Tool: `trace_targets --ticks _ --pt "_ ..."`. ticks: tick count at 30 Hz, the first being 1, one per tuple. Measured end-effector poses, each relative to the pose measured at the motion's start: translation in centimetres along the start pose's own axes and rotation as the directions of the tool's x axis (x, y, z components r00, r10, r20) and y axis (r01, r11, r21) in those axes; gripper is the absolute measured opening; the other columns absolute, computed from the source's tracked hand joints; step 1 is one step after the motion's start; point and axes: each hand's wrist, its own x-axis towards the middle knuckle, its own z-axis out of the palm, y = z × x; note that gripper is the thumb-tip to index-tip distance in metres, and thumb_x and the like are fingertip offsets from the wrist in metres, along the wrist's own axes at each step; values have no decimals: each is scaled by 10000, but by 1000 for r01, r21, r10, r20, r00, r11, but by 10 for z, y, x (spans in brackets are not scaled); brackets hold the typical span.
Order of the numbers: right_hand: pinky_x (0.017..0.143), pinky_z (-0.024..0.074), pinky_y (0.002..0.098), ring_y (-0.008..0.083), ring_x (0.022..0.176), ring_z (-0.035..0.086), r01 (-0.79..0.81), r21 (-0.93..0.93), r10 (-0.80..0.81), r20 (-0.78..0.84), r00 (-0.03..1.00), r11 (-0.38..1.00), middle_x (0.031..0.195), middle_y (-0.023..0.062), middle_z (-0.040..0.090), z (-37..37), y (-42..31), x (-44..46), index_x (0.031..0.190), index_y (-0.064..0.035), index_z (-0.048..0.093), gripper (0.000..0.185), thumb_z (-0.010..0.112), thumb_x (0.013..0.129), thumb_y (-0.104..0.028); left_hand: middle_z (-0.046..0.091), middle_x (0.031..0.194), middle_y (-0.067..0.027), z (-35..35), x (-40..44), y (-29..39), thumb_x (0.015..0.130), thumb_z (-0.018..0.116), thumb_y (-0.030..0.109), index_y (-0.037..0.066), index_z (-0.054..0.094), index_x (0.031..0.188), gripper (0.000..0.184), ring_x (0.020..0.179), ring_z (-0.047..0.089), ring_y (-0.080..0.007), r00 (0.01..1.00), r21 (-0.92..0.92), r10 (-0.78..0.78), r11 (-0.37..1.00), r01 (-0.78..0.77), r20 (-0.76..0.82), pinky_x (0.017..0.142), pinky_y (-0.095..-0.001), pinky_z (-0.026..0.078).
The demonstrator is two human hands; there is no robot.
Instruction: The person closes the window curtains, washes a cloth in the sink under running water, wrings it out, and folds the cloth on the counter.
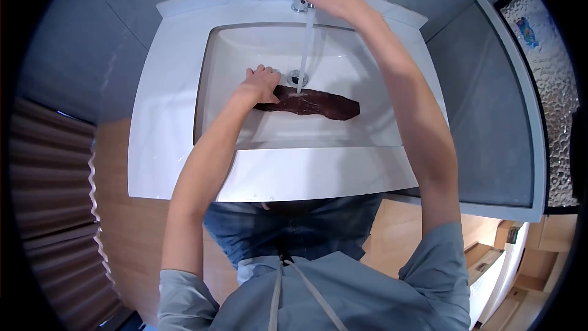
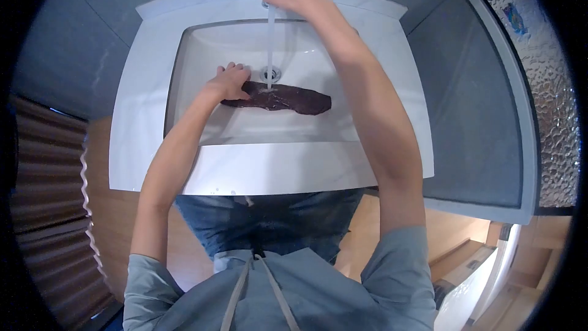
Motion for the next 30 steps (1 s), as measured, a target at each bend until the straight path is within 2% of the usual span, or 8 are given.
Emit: trace_targets --ticks 5,7,9,11,20,25,28,30 --pt "783 519 380 314 983 649 167 4 -156 -338 928 986 1002 236 663 2 -4 -38 1112 1 606 314 519 956 -257 555 1268 -114 -3 4 0 684 818 345 91 588 1185 607 1252 454 -303 993 -85 2 996 8 114 1025 -521 349" --pt "784 493 446 399 875 628 -76 302 205 -425 882 950 940 230 656 12 2 -76 1038 8 587 225 533 903 -165 567 1266 -115 -4 4 3 678 824 340 85 602 1171 598 1260 457 -310 986 -87 -8 996 23 169 1040 -518 347" --pt "805 487 430 382 945 611 -570 328 602 6 799 753 1008 233 638 15 5 -120 1038 3 587 230 553 889 -168 587 1242 -115 -10 3 7 674 825 329 88 631 1134 554 1255 468 -312 976 -76 -19 996 36 217 1047 -518 342" --pt "734 521 360 227 867 634 -623 165 493 474 730 764 1018 160 640 49 42 -169 1019 -8 605 279 597 903 -262 604 1189 -128 -11 3 8 689 802 305 87 656 1081 471 1205 504 -315 982 -65 30 998 -18 185 1005 -483 390" --pt "827 506 390 305 943 647 -407 -9 188 896 403 913 959 150 686 71 24 -196 1035 -45 657 415 702 720 -311 677 935 -197 -17 -4 7 720 686 102 18 660 969 265 905 636 -376 989 -251 140 956 -148 -51 816 -414 513" --pt "716 503 353 234 746 642 -611 303 213 750 626 731 819 146 679 56 25 -183 926 -3 664 258 627 765 -202 665 790 -198 -24 -3 -3 750 650 99 4 597 874 165 750 649 -359 916 -395 36 895 -208 -401 706 -425 501" --pt "650 482 306 142 699 592 -720 544 374 619 691 431 795 80 658 32 18 -160 892 25 632 169 589 798 -109 653 761 -156 -34 7 -4 777 630 108 -2 562 895 175 696 632 -260 850 -757 -262 616 -218 -457 667 -375 495" --pt "625 494 276 125 720 608 -629 682 379 508 774 372 811 72 645 13 9 -139 953 19 588 141 539 838 -46 640 833 -106 -51 13 4 829 573 132 -2 551 993 213 710 603 -201 869 -971 -435 147 -191 -236 651 -325 492"
